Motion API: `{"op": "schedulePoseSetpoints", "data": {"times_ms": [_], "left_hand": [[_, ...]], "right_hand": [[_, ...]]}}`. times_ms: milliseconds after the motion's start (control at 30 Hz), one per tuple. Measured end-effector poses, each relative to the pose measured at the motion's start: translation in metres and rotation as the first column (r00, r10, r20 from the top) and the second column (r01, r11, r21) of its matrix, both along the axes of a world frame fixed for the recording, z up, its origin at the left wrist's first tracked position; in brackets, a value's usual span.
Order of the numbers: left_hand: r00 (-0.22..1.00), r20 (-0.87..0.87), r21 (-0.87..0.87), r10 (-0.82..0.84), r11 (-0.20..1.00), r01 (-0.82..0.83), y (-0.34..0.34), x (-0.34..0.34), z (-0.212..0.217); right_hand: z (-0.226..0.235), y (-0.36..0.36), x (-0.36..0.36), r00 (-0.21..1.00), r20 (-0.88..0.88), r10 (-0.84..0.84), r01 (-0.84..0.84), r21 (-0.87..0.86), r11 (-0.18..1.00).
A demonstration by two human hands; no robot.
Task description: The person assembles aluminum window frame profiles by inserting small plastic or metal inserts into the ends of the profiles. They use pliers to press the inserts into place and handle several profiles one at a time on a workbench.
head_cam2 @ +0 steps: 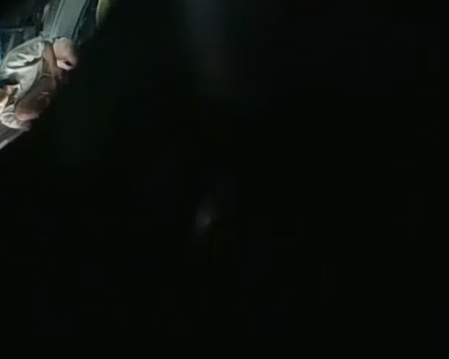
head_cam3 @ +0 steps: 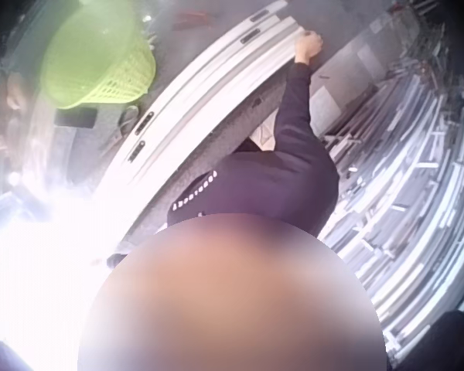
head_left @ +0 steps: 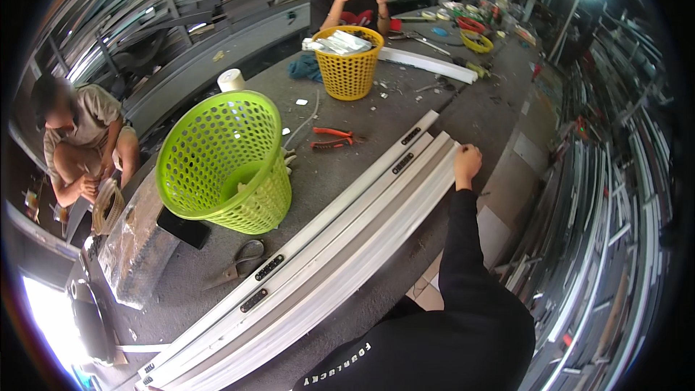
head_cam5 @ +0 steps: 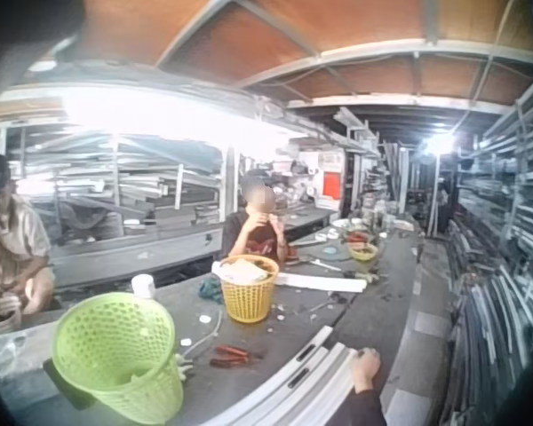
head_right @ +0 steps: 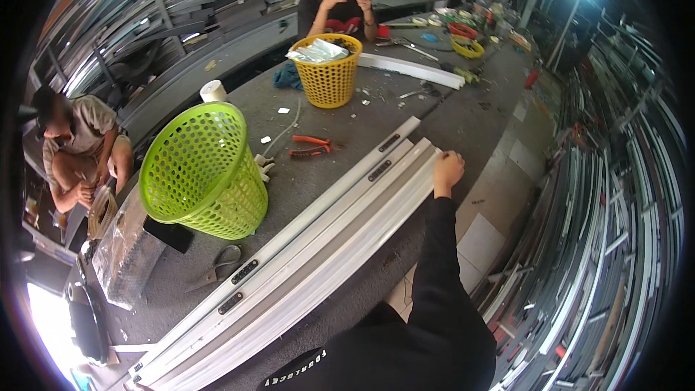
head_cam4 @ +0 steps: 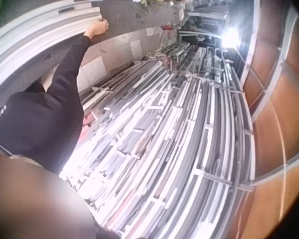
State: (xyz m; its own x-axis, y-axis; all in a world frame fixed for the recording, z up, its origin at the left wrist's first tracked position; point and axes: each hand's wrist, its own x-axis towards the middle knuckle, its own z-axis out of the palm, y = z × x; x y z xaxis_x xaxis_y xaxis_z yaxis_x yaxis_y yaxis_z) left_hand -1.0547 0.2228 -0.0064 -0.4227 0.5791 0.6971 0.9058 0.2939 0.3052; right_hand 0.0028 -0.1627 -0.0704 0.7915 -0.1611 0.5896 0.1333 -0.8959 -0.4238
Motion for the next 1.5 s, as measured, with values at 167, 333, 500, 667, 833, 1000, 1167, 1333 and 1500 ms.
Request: {"op": "schedulePoseSetpoints", "data": {"times_ms": [167,333,500,667,833,1000,1167,1333,1500], "left_hand": [[0.825,-0.027,0.101,-0.565,0.819,0.565,-0.051,0.176,0.02],[0.264,0.116,-0.178,-0.957,0.242,0.954,-0.143,0.423,0.005],[0.065,0.338,-0.437,-0.939,-0.095,0.894,-0.19,0.531,0.024],[0.196,0.244,-0.449,-0.95,0.068,0.891,-0.205,0.57,0.016],[0.31,0.198,-0.412,-0.93,0.208,0.887,-0.222,0.584,0.008],[0.362,0.25,-0.326,-0.898,0.274,0.905,-0.221,0.59,0.007],[0.356,0.244,-0.288,-0.902,0.283,0.915,-0.221,0.589,0.003],[0.362,0.292,-0.254,-0.885,0.293,0.922,-0.216,0.586,-0.003],[0.405,0.279,-0.239,-0.871,0.345,0.908,-0.215,0.584,-0.008]], "right_hand": [[0.0,0.001,0.0,0.998,-0.063,0.019,-0.019,0.0,1.0],[0.014,0.005,-0.012,0.999,-0.016,0.037,-0.038,-0.07,0.997],[0.035,0.009,-0.008,0.74,0.085,0.667,-0.617,-0.308,0.724],[0.039,0.011,0.002,0.565,-0.073,0.822,-0.812,-0.225,0.538],[0.039,0.009,0.001,0.562,-0.083,0.823,-0.824,-0.149,0.547],[0.041,0.01,0.002,0.579,-0.123,0.806,-0.812,-0.166,0.559],[0.037,0.017,0.005,0.595,-0.134,0.793,-0.8,-0.192,0.568],[0.032,0.024,0.009,0.614,-0.118,0.78,-0.787,-0.157,0.596],[0.028,0.024,0.011,0.608,0.004,0.794,-0.787,-0.13,0.603]]}}
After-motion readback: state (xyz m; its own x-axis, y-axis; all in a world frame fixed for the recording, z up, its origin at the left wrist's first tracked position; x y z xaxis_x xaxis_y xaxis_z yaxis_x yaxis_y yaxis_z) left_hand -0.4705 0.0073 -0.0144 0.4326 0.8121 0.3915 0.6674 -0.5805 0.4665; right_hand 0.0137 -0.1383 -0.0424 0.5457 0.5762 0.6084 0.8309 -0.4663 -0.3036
